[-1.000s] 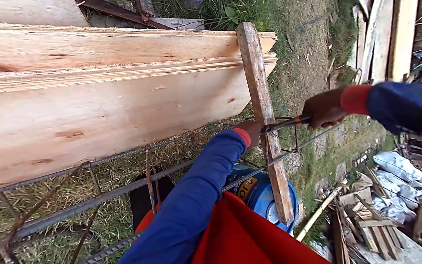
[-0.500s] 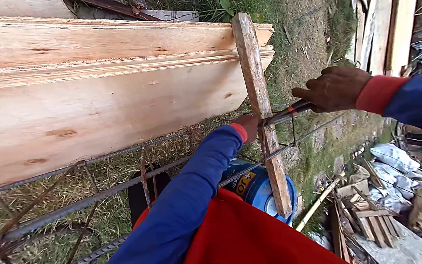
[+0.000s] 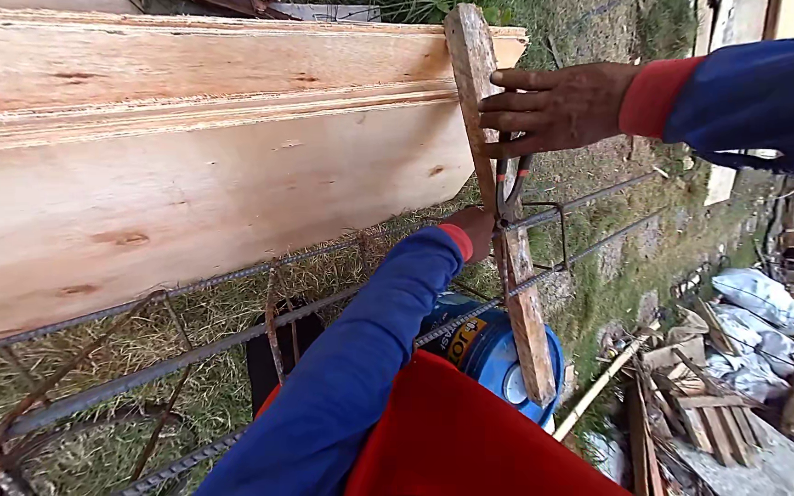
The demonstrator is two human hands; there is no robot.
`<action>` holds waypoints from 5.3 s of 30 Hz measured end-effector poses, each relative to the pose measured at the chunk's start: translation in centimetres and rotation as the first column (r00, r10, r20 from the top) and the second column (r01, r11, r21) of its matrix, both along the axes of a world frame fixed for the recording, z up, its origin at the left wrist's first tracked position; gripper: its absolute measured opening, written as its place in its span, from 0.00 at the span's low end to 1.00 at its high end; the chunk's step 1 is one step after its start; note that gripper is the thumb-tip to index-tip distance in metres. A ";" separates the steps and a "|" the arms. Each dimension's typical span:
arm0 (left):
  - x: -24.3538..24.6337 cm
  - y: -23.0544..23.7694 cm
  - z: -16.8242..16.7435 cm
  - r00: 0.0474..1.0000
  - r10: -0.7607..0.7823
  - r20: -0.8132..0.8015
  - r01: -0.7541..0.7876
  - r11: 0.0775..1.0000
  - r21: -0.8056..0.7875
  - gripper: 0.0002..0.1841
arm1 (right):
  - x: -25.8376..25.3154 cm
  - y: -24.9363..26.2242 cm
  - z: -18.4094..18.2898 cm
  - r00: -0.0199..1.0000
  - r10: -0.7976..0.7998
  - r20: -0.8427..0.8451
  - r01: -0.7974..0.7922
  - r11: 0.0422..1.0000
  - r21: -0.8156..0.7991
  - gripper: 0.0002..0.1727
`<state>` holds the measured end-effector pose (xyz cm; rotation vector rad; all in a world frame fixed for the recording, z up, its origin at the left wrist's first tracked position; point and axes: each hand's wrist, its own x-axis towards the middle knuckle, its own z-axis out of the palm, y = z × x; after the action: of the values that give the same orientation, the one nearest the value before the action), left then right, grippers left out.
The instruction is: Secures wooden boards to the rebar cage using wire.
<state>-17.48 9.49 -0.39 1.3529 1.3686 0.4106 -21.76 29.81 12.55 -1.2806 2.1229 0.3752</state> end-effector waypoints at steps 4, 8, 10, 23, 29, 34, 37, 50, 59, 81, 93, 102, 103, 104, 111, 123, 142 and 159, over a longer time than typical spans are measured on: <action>0.1 0.0 -0.2 1.000 0.010 0.005 -0.010 1.000 -0.005 0.13 | 0.3 0.2 -0.2 0.998 -0.050 0.026 0.047 0.994 0.099 0.46; 0.1 0.0 -0.1 1.000 0.016 0.011 -0.016 1.000 -0.015 0.14 | 2.6 1.4 0.7 0.990 -0.143 0.010 0.135 0.953 0.272 0.47; 0.1 0.1 -0.2 1.000 0.010 0.010 -0.010 1.000 -0.017 0.14 | 3.4 1.6 1.0 0.992 -0.125 -0.031 0.129 0.951 0.282 0.47; 0.0 0.0 -0.4 1.000 -0.002 -0.006 0.002 1.000 -0.003 0.13 | -3.1 0.9 -6.7 0.999 -0.046 0.002 0.045 0.999 0.007 0.42; 0.0 0.0 -0.3 1.000 0.011 0.012 -0.011 1.000 0.005 0.17 | 2.4 5.1 -3.0 0.950 -0.311 -0.024 0.312 0.949 0.039 0.50; 0.4 0.2 -0.8 1.000 0.006 0.014 -0.006 1.000 0.017 0.16 | 7.2 7.3 -0.1 0.883 -0.470 0.015 0.457 0.865 0.206 0.34; 0.4 0.3 -1.0 1.000 0.006 0.015 -0.006 1.000 0.017 0.15 | 8.1 6.3 2.2 0.817 -0.574 0.062 0.506 0.764 0.400 0.20; 0.0 0.1 -0.4 1.000 0.015 0.026 -0.015 1.000 -0.004 0.15 | 4.7 0.0 5.8 -0.251 -0.968 -0.033 0.429 -0.141 0.892 0.25; -0.2 -0.1 -0.2 0.996 0.018 0.083 -0.018 1.000 0.000 0.19 | 13.7 -4.6 8.7 -0.623 -0.773 -0.121 0.445 -0.477 0.758 0.20; -0.4 0.0 -0.4 0.998 0.004 0.057 -0.004 1.000 0.005 0.15 | 0.4 -3.2 4.9 0.605 -0.775 0.182 0.352 0.466 0.811 0.06; -0.4 -0.1 -0.7 0.995 0.026 0.095 -0.027 1.000 0.008 0.18 | 7.0 -0.8 5.1 -0.068 -0.997 0.030 0.496 -0.008 0.868 0.37; -0.5 -0.1 -0.3 0.997 0.024 0.070 -0.022 0.999 -0.025 0.18 | 2.7 -2.2 5.5 0.999 -0.033 -0.014 0.035 0.991 0.129 0.28; -0.5 -0.2 -0.3 0.997 0.027 0.073 -0.025 0.999 -0.029 0.18 | 1.8 -2.4 5.1 1.000 -0.010 -0.006 0.010 0.994 0.111 0.24; -0.5 -0.3 -0.3 0.997 0.028 0.074 -0.026 0.999 -0.029 0.18 | 1.1 -2.6 4.8 0.999 -0.033 0.039 0.028 0.992 0.123 0.21; -0.4 -0.4 -0.8 0.994 0.042 0.100 -0.043 0.999 0.009 0.17 | 3.4 -1.9 5.9 0.869 -0.450 0.206 0.272 0.782 0.560 0.38; -0.4 -0.1 -0.7 0.995 0.032 0.091 -0.035 0.999 0.031 0.18 | 7.3 0.1 6.5 0.923 -0.383 0.036 0.330 0.838 0.434 0.32; 0.6 0.4 -1.5 0.999 0.038 -0.005 -0.038 0.999 0.001 0.24 | 18.5 -1.4 6.1 0.726 -0.633 -0.268 0.686 0.694 0.219 0.50; 0.9 0.3 -1.7 0.997 0.049 -0.059 -0.049 0.999 0.004 0.25 | 13.6 1.4 6.2 0.920 -0.204 -0.334 0.264 0.953 0.146 0.29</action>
<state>-16.62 9.77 -2.13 1.3456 1.4526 0.4081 -8.18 31.21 18.79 -0.8891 2.4080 0.6970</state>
